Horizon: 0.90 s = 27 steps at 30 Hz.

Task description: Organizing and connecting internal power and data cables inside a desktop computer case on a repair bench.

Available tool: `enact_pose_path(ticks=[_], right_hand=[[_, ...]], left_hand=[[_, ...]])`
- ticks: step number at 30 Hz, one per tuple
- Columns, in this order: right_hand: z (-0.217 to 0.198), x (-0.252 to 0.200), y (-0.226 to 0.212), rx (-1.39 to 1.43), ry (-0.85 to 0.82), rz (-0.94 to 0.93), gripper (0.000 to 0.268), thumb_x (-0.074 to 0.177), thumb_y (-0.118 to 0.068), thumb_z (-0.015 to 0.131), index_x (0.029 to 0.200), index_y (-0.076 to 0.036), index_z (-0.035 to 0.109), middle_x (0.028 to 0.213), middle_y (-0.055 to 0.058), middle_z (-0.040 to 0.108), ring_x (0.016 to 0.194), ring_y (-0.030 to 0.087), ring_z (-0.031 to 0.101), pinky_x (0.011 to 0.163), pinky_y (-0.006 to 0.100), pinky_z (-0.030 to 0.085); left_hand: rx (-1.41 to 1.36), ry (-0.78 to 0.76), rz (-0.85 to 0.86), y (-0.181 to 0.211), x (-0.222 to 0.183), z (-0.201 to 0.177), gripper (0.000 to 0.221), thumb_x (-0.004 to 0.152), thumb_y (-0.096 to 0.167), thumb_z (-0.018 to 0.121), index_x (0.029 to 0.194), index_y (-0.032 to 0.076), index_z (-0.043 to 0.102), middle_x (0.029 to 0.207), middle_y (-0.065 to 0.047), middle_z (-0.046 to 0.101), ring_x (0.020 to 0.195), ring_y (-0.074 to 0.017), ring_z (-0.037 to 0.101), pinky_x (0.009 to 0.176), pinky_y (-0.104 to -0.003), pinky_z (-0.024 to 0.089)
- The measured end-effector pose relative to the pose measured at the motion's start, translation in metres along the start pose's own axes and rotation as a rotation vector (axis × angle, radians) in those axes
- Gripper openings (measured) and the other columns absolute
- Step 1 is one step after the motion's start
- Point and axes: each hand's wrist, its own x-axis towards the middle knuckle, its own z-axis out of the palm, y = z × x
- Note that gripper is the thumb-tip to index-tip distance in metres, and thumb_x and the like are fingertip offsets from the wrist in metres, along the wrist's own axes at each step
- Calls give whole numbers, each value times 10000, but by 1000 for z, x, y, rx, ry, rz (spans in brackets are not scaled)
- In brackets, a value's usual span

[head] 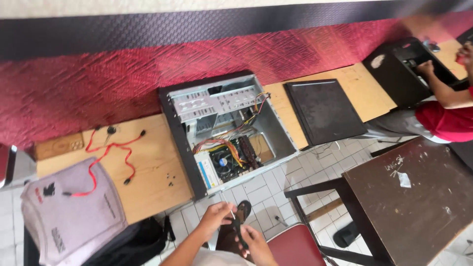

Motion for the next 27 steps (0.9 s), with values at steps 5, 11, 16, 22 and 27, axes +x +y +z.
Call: enact_pose_path(ticks=[5,11,16,22,27], right_hand=[[25,-11,-26,109,19,32,522,1047,-397,479,1204,66,664,779,211,717,524,225,553,419,300,386],[7,-6,-1,1,42,-71,173,1011,-193,655,1011,-27,604,847,136,675,625,207,594,482,301,404],[13,-16,-18,-8,18,-20,338,1041,-312,541,997,-1,668,866,123,669,677,196,597,514,288,414],[18,-20,-17,-22,54,-12,192,1001,-217,662,1059,-42,608,837,143,681,649,214,599,544,306,428],[20,-15,-14,6,86,-58,152,1032,-201,627,1005,-54,599,839,124,669,635,197,593,537,298,437]], left_hand=[[23,-45,108,-4,2,2,279,971,263,680,1023,21,809,953,-94,825,819,-143,710,789,-278,577],[-18,14,63,-1,3,11,329,897,383,782,740,117,668,832,-46,768,754,-130,681,752,-278,580],[-158,-82,98,5,-3,8,331,986,264,641,1166,5,742,1076,-146,773,898,-209,739,797,-289,608],[-131,72,118,2,2,12,268,890,293,806,800,68,693,799,-88,757,672,-159,683,676,-274,590],[-262,-8,134,-1,11,4,367,962,264,671,1204,-4,740,1082,-134,779,928,-241,752,864,-349,621]])
